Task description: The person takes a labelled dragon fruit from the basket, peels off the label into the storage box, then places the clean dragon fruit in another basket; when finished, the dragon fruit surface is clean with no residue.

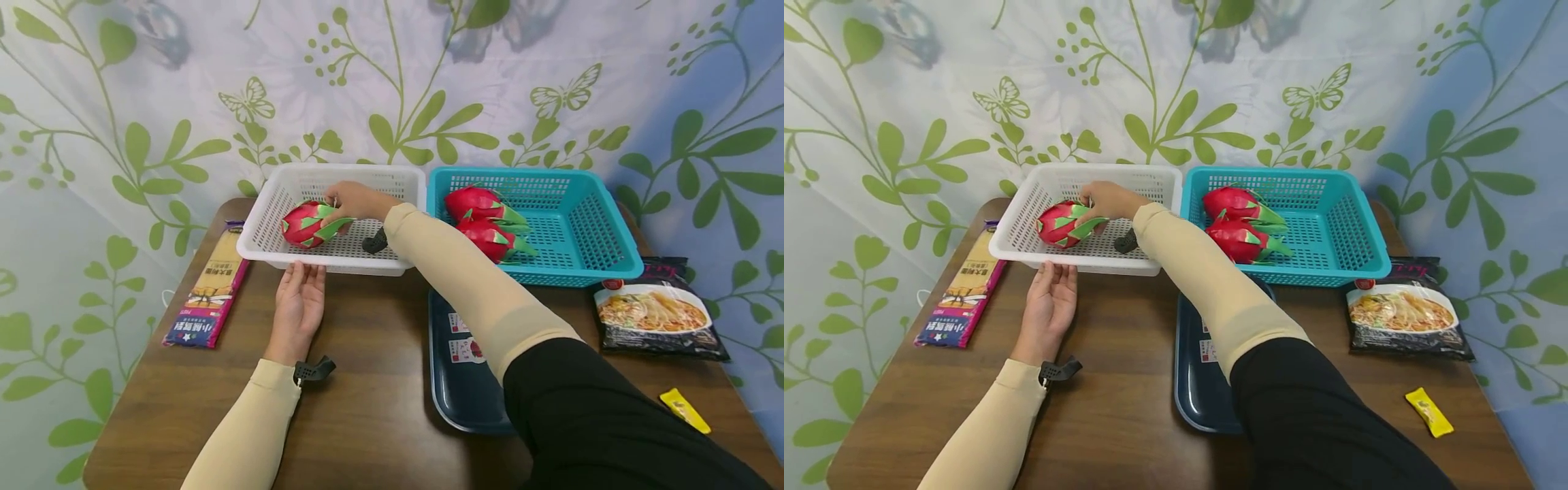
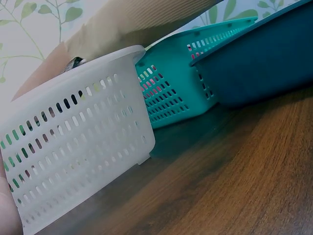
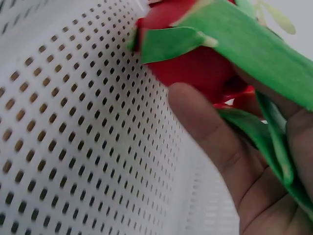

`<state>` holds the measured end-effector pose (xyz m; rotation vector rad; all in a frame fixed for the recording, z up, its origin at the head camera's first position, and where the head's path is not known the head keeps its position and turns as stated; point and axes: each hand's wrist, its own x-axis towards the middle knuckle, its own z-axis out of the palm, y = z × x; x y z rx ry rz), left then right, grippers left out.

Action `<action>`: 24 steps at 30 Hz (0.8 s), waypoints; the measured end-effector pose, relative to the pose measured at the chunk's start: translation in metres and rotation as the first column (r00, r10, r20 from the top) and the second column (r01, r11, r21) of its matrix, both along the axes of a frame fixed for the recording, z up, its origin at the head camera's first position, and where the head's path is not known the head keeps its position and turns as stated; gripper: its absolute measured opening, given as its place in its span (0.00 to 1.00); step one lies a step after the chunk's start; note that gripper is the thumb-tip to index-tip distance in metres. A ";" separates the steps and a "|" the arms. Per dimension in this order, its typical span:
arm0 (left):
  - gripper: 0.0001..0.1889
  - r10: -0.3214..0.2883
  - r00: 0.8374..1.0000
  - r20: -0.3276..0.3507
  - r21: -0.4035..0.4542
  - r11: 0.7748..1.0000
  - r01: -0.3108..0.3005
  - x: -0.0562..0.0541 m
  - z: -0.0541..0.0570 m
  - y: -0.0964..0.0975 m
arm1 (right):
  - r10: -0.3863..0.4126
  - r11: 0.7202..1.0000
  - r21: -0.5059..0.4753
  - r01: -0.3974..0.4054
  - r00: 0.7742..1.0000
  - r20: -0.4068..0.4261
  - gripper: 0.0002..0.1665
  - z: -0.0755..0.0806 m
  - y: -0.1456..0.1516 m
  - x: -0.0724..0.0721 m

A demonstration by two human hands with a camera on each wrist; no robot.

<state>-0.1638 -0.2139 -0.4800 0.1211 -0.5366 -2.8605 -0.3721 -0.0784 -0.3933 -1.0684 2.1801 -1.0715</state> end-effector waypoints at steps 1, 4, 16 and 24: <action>0.10 0.000 1.000 0.002 0.002 1.000 0.000 0.001 0.000 0.000 | -0.010 1.000 0.003 0.010 0.999 -0.038 0.24 0.002 0.002 0.000; 0.10 -0.003 1.000 0.006 0.006 1.000 0.003 0.002 0.000 0.000 | -0.050 0.999 -0.019 0.048 0.995 -0.087 0.24 0.010 0.011 0.003; 0.10 0.000 1.000 -0.001 -0.006 1.000 0.000 0.005 -0.002 0.001 | -0.041 0.984 -0.178 0.015 0.989 -0.145 0.23 0.036 0.065 0.047; 0.09 0.010 1.000 -0.017 0.010 1.000 -0.010 0.004 0.001 0.003 | 0.048 0.959 -0.253 -0.131 0.950 -0.308 0.22 0.051 0.098 0.100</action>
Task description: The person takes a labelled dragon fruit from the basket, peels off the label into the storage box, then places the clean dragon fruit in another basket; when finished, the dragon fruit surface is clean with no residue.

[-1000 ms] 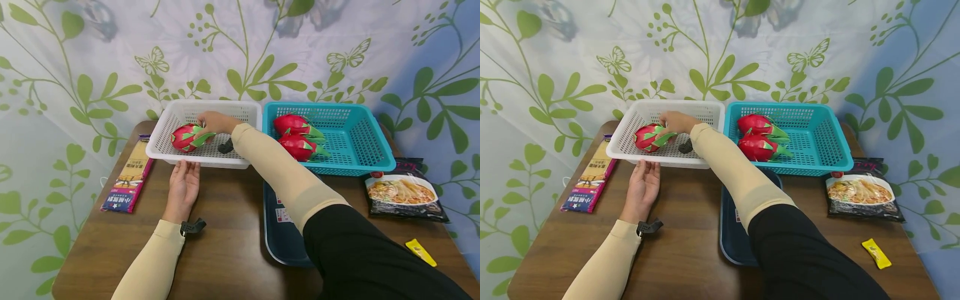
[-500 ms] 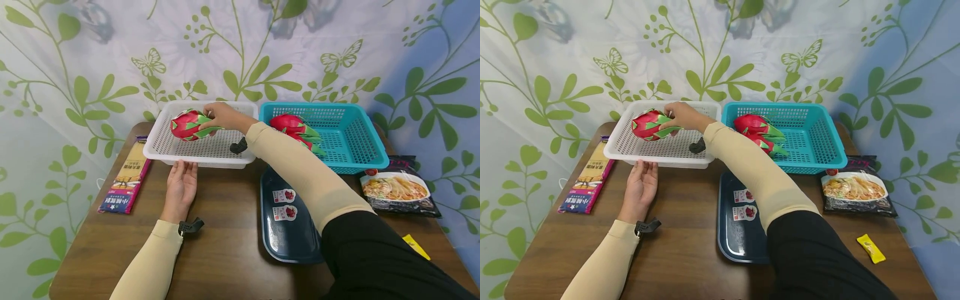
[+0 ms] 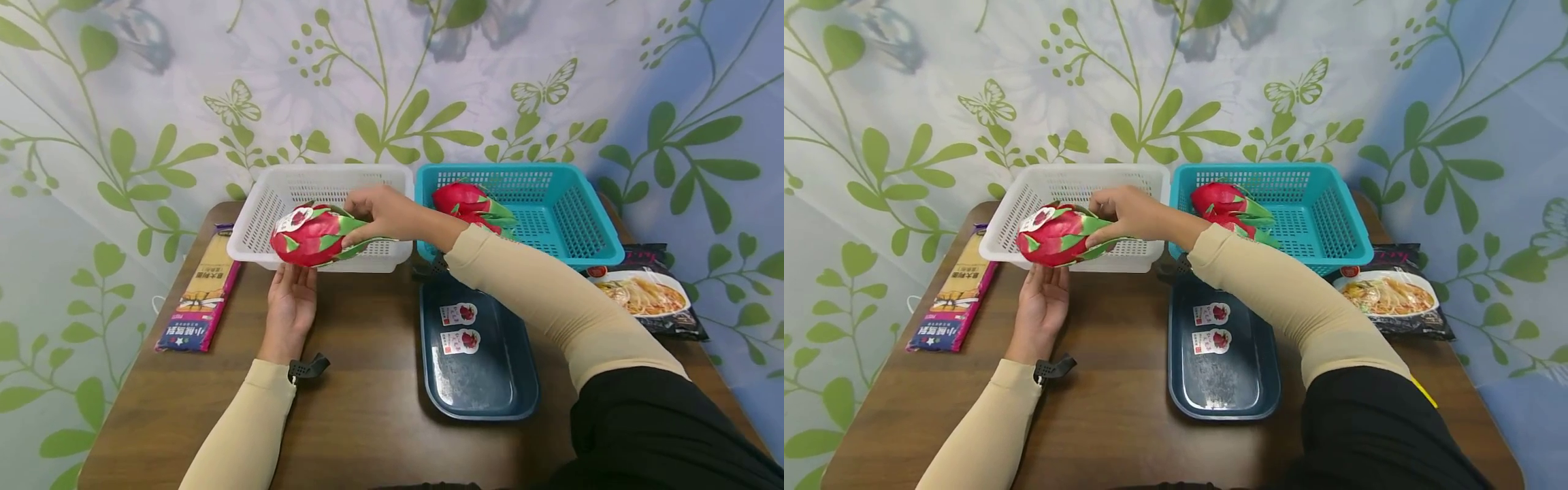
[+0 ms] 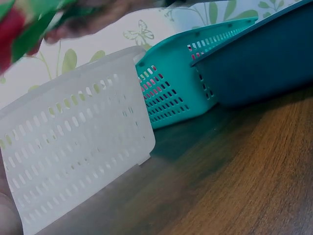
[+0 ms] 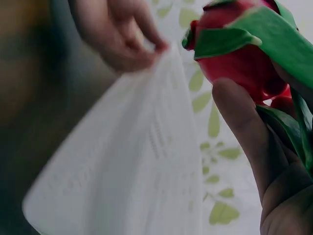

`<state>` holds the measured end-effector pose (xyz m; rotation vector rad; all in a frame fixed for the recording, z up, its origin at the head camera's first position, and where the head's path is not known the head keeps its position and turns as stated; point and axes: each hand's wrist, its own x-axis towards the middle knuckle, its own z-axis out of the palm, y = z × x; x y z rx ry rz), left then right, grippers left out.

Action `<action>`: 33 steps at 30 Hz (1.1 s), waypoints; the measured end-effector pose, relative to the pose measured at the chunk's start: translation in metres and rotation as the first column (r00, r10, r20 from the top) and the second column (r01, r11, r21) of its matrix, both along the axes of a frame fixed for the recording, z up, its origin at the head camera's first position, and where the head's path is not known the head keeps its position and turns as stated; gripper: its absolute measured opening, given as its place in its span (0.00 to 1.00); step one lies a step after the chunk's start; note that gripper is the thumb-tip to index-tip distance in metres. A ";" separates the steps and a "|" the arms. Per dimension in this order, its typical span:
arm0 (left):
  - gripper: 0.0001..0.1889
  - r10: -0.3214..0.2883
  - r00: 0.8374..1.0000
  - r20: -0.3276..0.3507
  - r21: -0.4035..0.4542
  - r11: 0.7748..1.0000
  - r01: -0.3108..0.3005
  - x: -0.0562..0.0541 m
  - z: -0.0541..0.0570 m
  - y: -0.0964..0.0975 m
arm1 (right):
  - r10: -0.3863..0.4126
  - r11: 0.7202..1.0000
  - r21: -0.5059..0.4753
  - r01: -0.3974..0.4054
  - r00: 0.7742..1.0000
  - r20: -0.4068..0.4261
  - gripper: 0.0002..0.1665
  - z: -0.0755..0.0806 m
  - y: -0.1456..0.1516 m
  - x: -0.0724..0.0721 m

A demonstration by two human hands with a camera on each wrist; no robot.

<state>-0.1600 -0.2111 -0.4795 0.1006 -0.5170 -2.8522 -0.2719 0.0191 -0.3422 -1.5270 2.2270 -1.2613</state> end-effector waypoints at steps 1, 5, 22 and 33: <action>0.09 -0.005 1.000 0.001 0.002 1.000 0.005 0.000 0.000 0.000 | 0.028 1.000 -0.014 -0.028 1.000 0.002 0.21 0.000 0.003 0.007; 0.15 -0.039 0.999 0.023 -0.051 0.998 0.040 0.003 0.001 -0.002 | 0.126 0.992 -0.029 -0.125 0.991 0.034 0.21 -0.009 0.015 0.032; 0.04 0.004 1.000 0.030 -0.042 0.999 -0.003 -0.003 0.001 -0.005 | 0.233 0.942 0.211 -0.261 0.961 0.148 0.21 -0.064 0.031 0.058; 0.04 -0.008 1.000 0.008 -0.020 1.000 0.008 -0.006 -0.001 -0.006 | 0.215 0.940 0.254 -0.227 0.974 0.073 0.21 -0.075 0.022 0.052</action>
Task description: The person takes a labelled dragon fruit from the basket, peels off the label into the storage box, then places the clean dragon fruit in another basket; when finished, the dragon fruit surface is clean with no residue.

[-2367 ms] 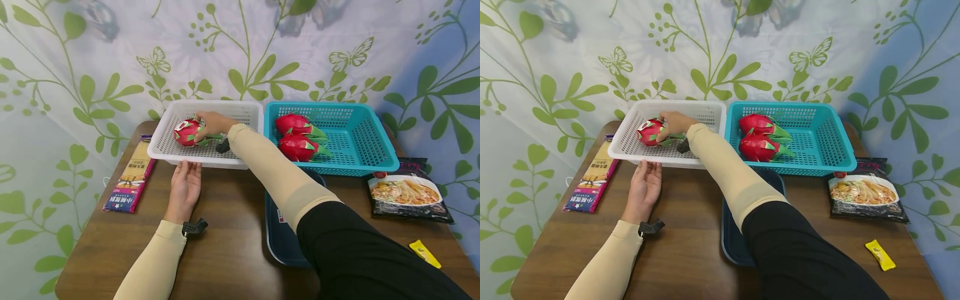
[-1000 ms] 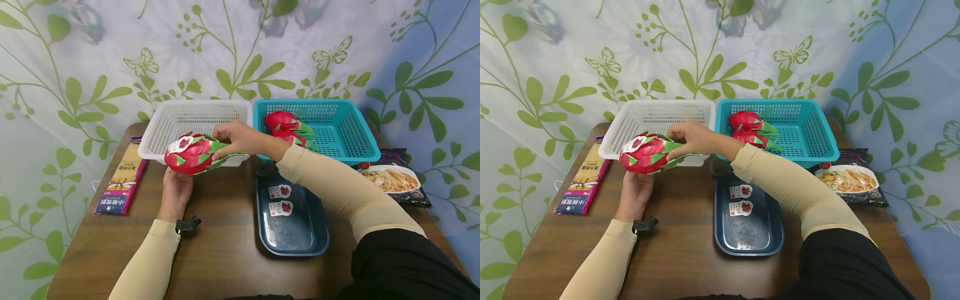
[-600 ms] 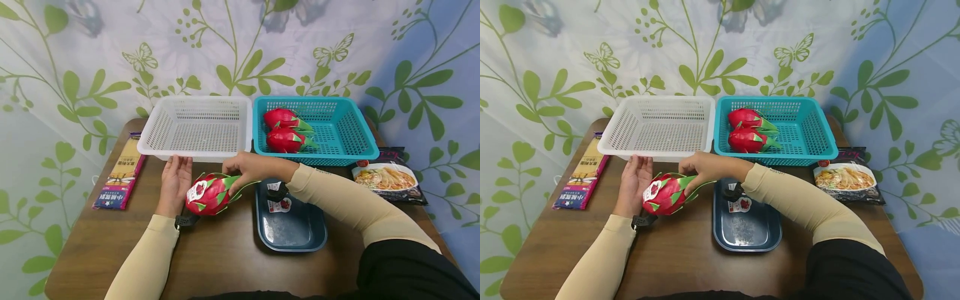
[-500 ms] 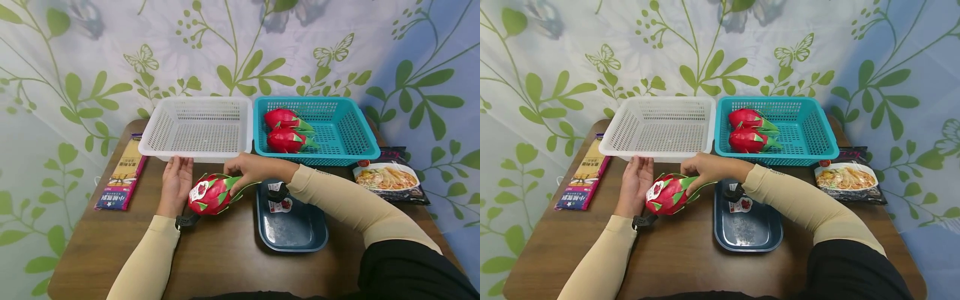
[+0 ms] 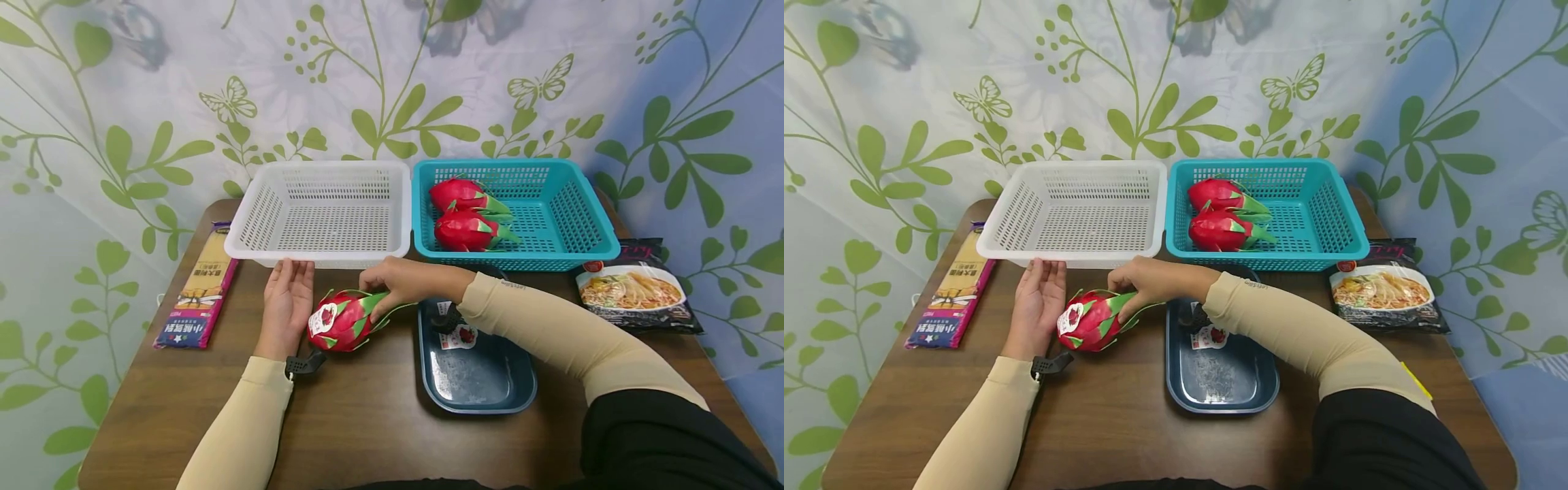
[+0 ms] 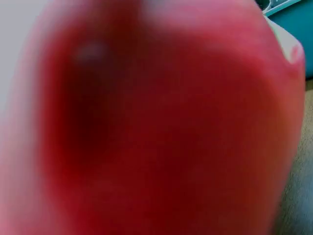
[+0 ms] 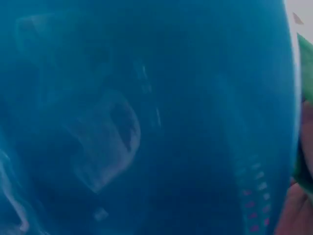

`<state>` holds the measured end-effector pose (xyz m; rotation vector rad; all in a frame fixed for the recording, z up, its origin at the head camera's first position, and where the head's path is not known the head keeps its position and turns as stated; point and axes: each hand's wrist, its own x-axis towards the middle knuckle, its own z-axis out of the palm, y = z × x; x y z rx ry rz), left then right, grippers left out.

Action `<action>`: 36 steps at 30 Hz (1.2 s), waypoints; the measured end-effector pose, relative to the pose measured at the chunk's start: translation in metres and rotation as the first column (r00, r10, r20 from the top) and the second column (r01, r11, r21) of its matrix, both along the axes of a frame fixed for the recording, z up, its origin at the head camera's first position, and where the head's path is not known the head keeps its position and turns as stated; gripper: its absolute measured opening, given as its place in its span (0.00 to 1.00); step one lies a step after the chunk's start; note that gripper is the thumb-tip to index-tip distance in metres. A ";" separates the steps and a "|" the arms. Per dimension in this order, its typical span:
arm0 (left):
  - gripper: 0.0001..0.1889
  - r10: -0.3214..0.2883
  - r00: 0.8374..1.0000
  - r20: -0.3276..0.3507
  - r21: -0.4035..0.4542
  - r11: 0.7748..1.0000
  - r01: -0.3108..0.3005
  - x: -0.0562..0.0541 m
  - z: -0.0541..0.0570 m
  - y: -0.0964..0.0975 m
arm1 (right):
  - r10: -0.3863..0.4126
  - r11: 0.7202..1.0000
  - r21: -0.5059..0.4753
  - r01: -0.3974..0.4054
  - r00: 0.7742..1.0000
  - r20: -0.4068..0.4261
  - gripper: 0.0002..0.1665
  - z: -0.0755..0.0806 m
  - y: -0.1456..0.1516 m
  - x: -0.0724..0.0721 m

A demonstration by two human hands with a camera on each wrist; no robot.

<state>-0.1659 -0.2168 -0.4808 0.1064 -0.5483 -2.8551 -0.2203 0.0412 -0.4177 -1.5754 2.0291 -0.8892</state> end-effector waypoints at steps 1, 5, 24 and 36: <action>0.04 -0.002 1.000 -0.003 -0.005 1.000 0.002 0.000 0.000 0.000 | -0.004 1.000 0.027 0.004 1.000 -0.004 0.21 0.001 0.000 0.000; 0.04 -0.013 1.000 -0.019 -0.002 1.000 0.013 0.001 -0.001 0.000 | -0.023 0.985 0.166 0.039 0.995 -0.098 0.23 0.008 -0.001 0.000; 0.06 -0.034 0.999 -0.002 -0.153 0.988 0.033 0.006 0.000 0.000 | -0.099 0.906 0.358 0.226 0.935 -0.340 0.24 0.008 0.002 0.009; 0.22 -0.271 0.956 0.110 -0.927 0.320 0.197 0.030 0.003 0.001 | -0.103 0.913 0.337 0.228 0.931 -0.350 0.22 0.006 0.002 0.007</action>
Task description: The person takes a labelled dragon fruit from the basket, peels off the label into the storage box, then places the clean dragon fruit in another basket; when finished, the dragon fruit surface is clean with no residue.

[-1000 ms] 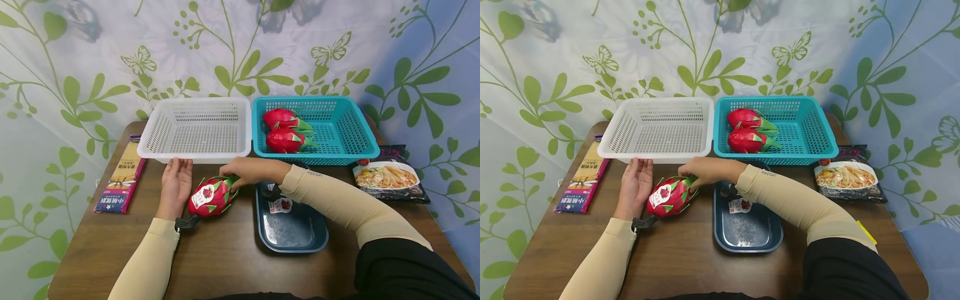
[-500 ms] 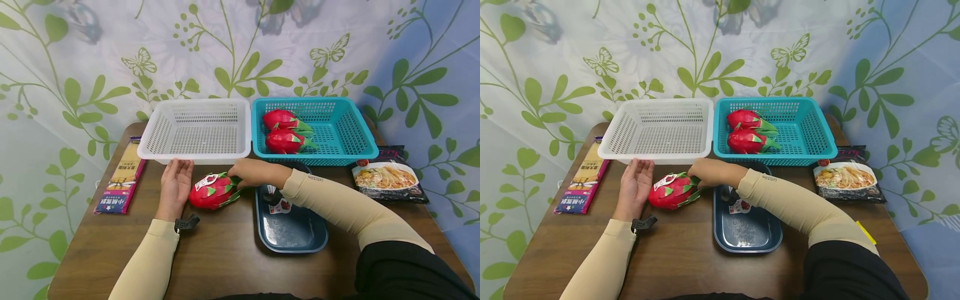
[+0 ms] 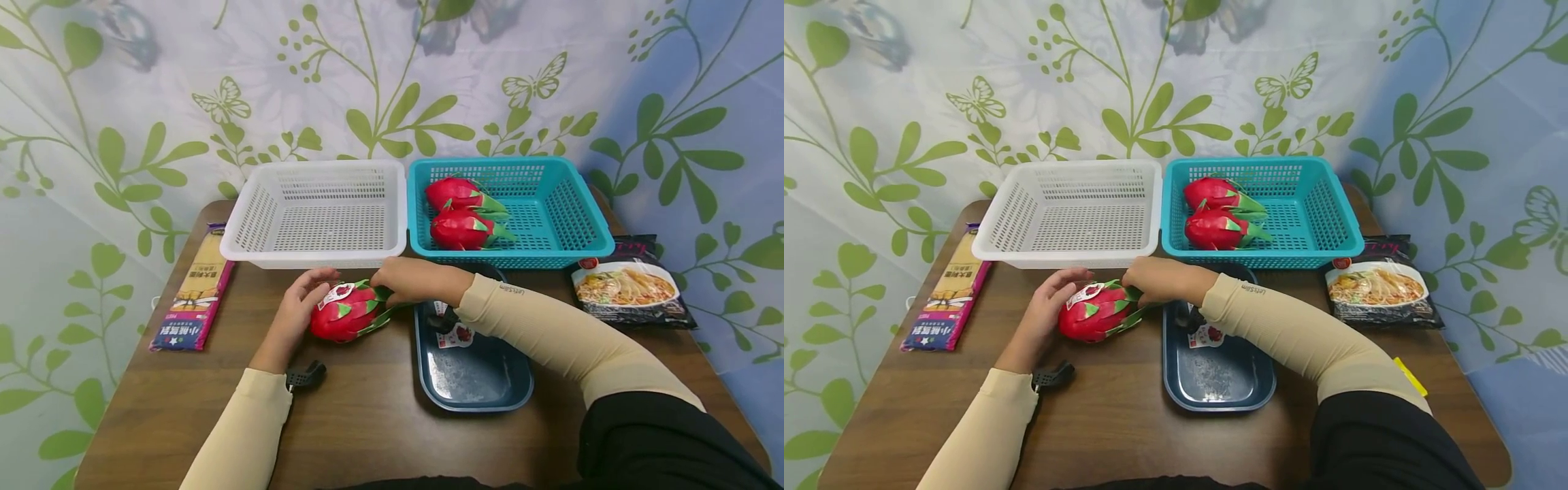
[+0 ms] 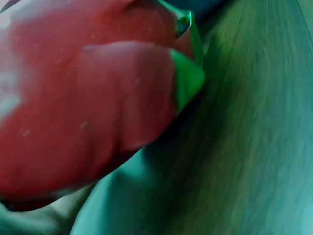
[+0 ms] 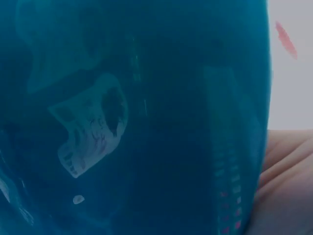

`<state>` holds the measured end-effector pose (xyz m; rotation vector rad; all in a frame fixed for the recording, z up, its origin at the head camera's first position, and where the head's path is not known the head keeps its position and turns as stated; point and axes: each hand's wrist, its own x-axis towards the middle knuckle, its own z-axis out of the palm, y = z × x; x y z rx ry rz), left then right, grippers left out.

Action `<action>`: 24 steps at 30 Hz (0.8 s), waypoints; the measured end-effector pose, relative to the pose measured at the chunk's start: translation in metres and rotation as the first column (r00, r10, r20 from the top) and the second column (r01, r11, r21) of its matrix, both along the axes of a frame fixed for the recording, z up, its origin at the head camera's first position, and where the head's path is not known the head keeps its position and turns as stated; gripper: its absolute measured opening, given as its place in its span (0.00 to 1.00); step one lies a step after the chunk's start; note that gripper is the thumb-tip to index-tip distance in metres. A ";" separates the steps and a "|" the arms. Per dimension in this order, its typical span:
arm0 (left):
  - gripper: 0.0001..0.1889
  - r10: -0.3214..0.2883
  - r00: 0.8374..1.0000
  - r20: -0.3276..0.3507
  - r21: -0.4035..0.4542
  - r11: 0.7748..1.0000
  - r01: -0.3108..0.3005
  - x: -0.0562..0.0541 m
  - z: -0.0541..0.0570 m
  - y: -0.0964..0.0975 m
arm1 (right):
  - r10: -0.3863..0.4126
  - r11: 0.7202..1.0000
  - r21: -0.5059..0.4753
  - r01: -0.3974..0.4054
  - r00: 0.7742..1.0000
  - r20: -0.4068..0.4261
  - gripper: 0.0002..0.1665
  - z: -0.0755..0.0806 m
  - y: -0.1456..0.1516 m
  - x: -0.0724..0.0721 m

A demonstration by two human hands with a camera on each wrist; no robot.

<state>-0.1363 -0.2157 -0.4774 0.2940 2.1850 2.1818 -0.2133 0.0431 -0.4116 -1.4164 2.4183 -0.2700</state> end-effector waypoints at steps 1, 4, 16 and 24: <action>0.26 -0.049 0.999 -0.011 -0.073 0.996 0.048 0.002 0.001 -0.002 | 0.001 1.000 -0.003 -0.001 1.000 -0.005 0.22 0.000 0.000 0.000; 0.39 -0.149 0.989 0.013 -0.243 0.959 0.148 0.008 0.002 -0.009 | -0.002 1.000 0.002 0.002 1.000 -0.013 0.23 0.002 0.001 0.001; 0.49 -0.151 0.987 0.046 -0.376 0.913 0.157 0.012 0.003 -0.008 | -0.109 0.977 -0.178 0.115 0.993 0.043 0.20 0.025 -0.010 0.015; 0.46 -0.141 0.990 0.003 -0.367 0.921 0.132 0.014 0.000 -0.006 | -0.054 0.947 -0.314 0.064 0.998 0.039 0.17 0.019 -0.025 0.023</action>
